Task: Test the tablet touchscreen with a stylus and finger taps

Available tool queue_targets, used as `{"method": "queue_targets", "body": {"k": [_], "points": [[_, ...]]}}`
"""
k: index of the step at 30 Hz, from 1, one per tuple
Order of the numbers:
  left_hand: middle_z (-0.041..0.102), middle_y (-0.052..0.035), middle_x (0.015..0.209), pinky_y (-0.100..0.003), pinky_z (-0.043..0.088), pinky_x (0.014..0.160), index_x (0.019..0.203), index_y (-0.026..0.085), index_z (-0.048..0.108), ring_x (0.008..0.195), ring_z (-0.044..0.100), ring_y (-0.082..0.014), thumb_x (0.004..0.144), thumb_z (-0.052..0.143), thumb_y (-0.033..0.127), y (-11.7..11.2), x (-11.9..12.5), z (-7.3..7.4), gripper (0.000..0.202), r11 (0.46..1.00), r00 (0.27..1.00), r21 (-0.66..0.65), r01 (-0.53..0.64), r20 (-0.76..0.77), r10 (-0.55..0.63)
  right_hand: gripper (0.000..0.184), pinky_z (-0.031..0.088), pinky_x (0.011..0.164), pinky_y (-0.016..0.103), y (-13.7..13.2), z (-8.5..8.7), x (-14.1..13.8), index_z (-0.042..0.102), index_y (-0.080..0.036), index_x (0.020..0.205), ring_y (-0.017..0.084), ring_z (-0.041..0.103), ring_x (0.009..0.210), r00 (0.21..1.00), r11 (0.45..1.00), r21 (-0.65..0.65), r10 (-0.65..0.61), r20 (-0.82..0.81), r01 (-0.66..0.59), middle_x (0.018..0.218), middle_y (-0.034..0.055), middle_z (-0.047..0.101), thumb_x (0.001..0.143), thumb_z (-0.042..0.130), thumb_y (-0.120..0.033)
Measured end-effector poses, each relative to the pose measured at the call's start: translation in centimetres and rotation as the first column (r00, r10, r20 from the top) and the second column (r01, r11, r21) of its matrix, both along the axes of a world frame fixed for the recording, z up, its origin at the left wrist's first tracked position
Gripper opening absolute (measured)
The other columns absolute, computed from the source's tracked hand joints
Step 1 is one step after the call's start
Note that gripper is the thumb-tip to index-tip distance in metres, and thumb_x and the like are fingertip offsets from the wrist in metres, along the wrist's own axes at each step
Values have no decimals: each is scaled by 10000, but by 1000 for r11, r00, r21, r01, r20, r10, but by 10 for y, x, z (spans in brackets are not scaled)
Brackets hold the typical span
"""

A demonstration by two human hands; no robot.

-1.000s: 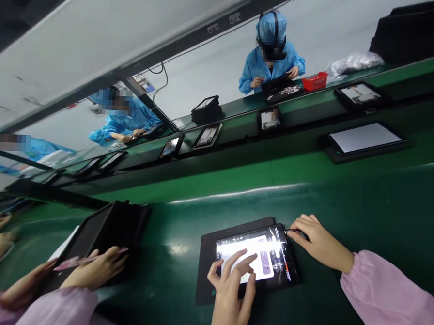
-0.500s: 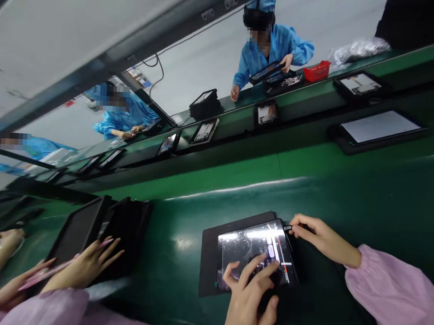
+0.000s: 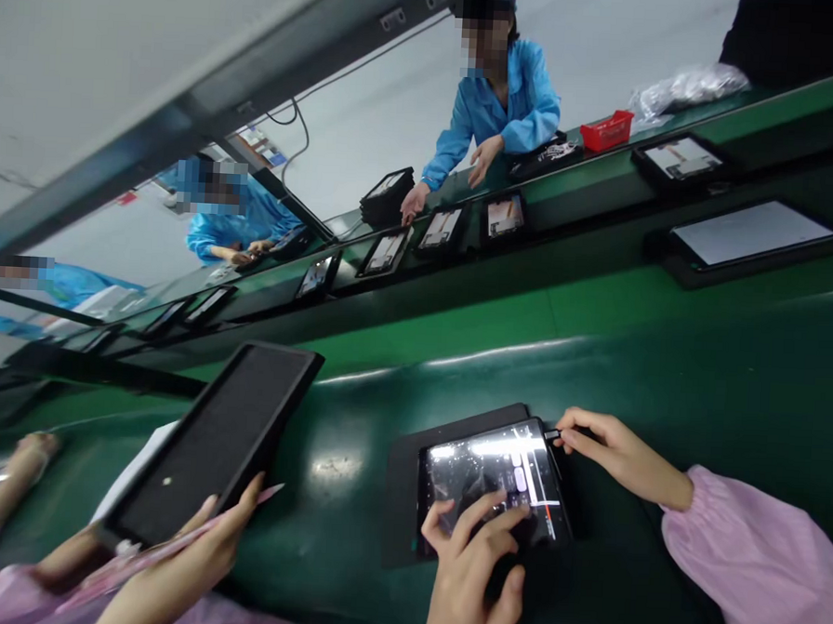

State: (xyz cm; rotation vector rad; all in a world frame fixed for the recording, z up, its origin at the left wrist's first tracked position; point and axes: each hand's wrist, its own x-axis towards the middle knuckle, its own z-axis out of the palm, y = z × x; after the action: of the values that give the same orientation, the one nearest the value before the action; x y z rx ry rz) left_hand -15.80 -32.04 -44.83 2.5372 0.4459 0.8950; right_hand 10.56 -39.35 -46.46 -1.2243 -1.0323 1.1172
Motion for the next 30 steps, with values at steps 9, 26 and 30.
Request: {"method": "queue_targets", "body": {"k": [9, 26, 30], "points": [[762, -43, 1122, -448, 185, 1129, 985, 235, 519, 1163, 652, -254, 1049, 389, 187, 5, -7, 13, 153, 998, 999, 51, -40, 28, 38, 416, 433, 823, 342, 2, 2, 0, 697, -214, 972, 297, 585, 903, 1000, 999, 38, 5, -12, -4, 930, 23, 618, 1137, 676, -595], [754, -50, 1152, -460, 172, 1134, 1018, 236, 513, 1166, 649, -281, 923, 425, 126, 0, 2, 7, 170, 998, 999, 44, -45, 13, 44, 434, 421, 822, 362, 0, -1, -1, 681, -214, 956, 307, 587, 885, 1000, 998, 52, -23, 20, 22, 898, 26, 616, 1131, 654, -610], [752, -41, 1171, -450, 188, 1120, 1018, 238, 519, 1176, 651, -278, 917, 438, 126, 0, 4, 6, 171, 999, 999, 40, -24, 27, 23, 374, 415, 825, 349, 0, -3, -1, 687, -219, 980, 284, 584, 885, 1000, 997, 78, -18, 15, 16, 909, 9, 612, 1157, 642, -544]]}}
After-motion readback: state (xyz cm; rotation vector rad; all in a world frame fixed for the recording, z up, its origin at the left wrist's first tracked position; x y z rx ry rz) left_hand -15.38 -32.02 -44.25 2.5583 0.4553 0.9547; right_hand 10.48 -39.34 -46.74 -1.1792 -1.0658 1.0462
